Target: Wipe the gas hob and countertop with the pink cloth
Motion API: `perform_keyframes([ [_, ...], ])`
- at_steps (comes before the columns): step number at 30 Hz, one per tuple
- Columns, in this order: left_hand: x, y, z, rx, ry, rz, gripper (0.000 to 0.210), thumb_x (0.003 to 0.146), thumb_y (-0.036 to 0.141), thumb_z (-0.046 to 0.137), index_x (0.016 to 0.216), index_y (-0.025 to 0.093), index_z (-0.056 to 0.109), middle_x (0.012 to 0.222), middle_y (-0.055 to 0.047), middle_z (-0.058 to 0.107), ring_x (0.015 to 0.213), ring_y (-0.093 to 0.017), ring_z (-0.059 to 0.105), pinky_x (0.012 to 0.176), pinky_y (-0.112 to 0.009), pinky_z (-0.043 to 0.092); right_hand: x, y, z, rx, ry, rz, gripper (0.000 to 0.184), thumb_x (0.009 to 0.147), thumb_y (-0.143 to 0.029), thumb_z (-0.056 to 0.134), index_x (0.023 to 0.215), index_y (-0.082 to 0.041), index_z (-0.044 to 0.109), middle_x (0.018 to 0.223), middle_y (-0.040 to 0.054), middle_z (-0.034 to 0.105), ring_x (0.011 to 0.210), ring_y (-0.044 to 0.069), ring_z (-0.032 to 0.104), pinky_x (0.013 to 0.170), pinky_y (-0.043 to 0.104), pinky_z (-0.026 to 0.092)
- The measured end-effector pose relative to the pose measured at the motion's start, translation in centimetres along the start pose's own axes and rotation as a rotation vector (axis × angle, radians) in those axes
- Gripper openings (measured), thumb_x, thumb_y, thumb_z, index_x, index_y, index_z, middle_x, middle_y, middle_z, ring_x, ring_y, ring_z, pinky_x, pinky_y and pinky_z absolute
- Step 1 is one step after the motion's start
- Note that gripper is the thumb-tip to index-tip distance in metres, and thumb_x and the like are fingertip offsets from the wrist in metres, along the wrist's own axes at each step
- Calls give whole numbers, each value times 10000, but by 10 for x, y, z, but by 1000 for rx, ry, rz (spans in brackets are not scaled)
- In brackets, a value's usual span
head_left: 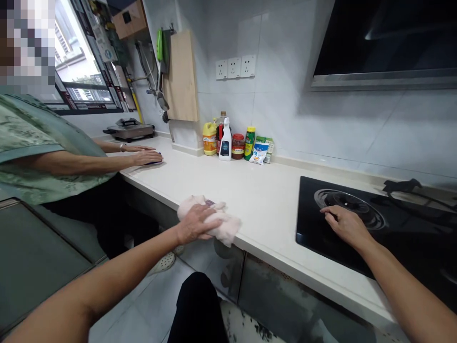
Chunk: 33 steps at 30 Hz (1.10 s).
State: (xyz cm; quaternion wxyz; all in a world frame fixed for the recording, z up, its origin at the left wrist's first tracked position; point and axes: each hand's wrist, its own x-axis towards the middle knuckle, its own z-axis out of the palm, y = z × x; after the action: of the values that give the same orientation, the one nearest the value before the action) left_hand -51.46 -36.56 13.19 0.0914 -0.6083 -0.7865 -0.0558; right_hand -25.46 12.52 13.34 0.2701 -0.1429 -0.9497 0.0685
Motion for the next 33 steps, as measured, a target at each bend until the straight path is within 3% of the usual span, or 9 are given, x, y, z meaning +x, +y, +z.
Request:
perform_keyframes([
  [3,-21,-42,-15,12,-59,-194,594,796,671,565,1284,333,602,1556,-77,430,1408,-337,352,1166,-530,224,0,-2,0,2,8,-19,322,882,-311,433,979,-233,730,1038,46,735,946,225,678,807,350,498],
  [6,-33,-62,-26,73,-92,-309,631,763,631,577,1308,313,567,1551,-93,430,1416,-323,330,1171,-511,210,0,-3,-1,10,14,-22,317,888,-302,431,983,-230,724,1030,46,733,942,217,677,817,345,496],
  [9,-35,-65,-25,160,-39,-323,642,732,596,612,1293,288,567,1512,-122,464,1369,-353,364,1140,-523,241,1,-7,-3,16,14,-21,312,890,-292,436,985,-225,725,1027,53,732,933,215,674,821,342,494],
  [14,-32,-50,-10,301,169,-239,574,719,498,668,1223,231,602,1386,-166,548,1232,-407,445,1012,-566,342,4,-15,-7,52,40,-12,309,874,-279,446,976,-226,732,1024,51,733,933,218,671,811,344,499],
  [19,-12,-10,0,313,252,-46,573,781,638,619,1204,252,625,1329,-157,581,1133,-385,478,937,-539,375,5,-18,-8,83,46,-28,313,870,-296,444,968,-234,734,1020,42,740,922,219,682,801,345,507],
  [24,27,69,12,295,278,115,551,833,630,577,1245,265,612,1390,-148,552,1080,-358,497,903,-513,383,4,-10,-3,95,41,-4,326,865,-337,442,975,-251,736,1029,26,753,928,225,699,813,349,515],
  [28,56,130,24,212,367,249,648,799,761,534,1223,278,620,1379,-142,569,1063,-359,511,824,-472,407,1,3,3,97,10,6,334,860,-373,452,979,-254,740,1045,26,759,943,242,706,815,360,519],
  [31,65,149,28,151,399,322,656,823,799,452,1203,294,631,1357,-114,598,1030,-328,538,797,-443,417,-1,10,5,101,-1,7,340,860,-389,455,988,-259,741,1044,24,762,946,247,711,819,366,525],
  [33,63,145,25,122,392,327,651,844,793,424,1198,289,638,1375,-111,593,1057,-319,550,823,-442,426,-2,12,5,105,-10,10,337,858,-392,460,989,-262,741,1038,22,763,938,244,714,819,365,531],
])
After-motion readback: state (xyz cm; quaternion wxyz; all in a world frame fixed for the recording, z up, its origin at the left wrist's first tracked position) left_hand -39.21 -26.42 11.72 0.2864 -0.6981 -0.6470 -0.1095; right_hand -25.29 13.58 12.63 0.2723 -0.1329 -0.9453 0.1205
